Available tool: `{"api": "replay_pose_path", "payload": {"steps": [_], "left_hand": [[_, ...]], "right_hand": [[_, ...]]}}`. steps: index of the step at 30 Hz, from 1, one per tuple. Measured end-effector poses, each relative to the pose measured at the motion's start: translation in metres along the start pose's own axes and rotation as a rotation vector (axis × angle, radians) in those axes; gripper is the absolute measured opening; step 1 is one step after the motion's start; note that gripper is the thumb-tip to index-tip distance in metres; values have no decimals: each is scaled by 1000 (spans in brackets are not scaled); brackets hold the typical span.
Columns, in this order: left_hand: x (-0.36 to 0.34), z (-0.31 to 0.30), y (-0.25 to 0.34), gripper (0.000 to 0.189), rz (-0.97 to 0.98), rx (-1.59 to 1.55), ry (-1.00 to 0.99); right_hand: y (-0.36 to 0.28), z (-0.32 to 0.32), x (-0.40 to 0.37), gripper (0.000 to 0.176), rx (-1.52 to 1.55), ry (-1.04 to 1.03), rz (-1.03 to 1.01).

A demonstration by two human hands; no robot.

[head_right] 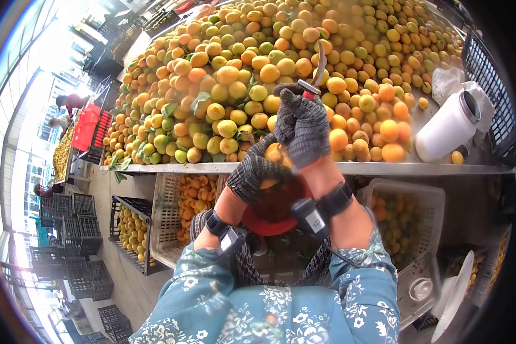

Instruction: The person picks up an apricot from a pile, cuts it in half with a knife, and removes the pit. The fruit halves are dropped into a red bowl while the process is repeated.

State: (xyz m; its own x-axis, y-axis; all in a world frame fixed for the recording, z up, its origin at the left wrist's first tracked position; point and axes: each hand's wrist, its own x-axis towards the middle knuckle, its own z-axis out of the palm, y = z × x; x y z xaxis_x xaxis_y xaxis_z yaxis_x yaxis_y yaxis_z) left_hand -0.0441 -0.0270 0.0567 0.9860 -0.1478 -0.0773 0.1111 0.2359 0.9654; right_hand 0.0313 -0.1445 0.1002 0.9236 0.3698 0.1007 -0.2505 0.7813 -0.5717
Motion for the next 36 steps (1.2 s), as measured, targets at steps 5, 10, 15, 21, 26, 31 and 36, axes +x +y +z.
{"api": "replay_pose_path", "payload": {"steps": [5, 10, 15, 21, 26, 31, 36], "left_hand": [[-1, -3, 2, 67, 27, -172, -90], [-4, -7, 3, 75, 2, -348, -156], [-13, 1, 19, 66, -78, -422, -71], [-21, -14, 9, 38, -143, -451, -28], [-12, -26, -5, 30, 327, 271, 153], [-12, -32, 23, 32, 101, -268, 54], [-8, -45, 10, 19, 138, -223, 28]], "right_hand": [[9, -14, 7, 19, 163, -59, 132], [12, -18, 11, 30, 333, -80, 194], [18, -28, 18, 28, 398, -82, 154], [11, -26, 21, 28, 392, -70, 123], [-12, -16, 16, 26, 92, -122, 90], [0, 2, 3, 22, -782, -409, 111], [6, 4, -5, 32, -1294, -581, -218]]}}
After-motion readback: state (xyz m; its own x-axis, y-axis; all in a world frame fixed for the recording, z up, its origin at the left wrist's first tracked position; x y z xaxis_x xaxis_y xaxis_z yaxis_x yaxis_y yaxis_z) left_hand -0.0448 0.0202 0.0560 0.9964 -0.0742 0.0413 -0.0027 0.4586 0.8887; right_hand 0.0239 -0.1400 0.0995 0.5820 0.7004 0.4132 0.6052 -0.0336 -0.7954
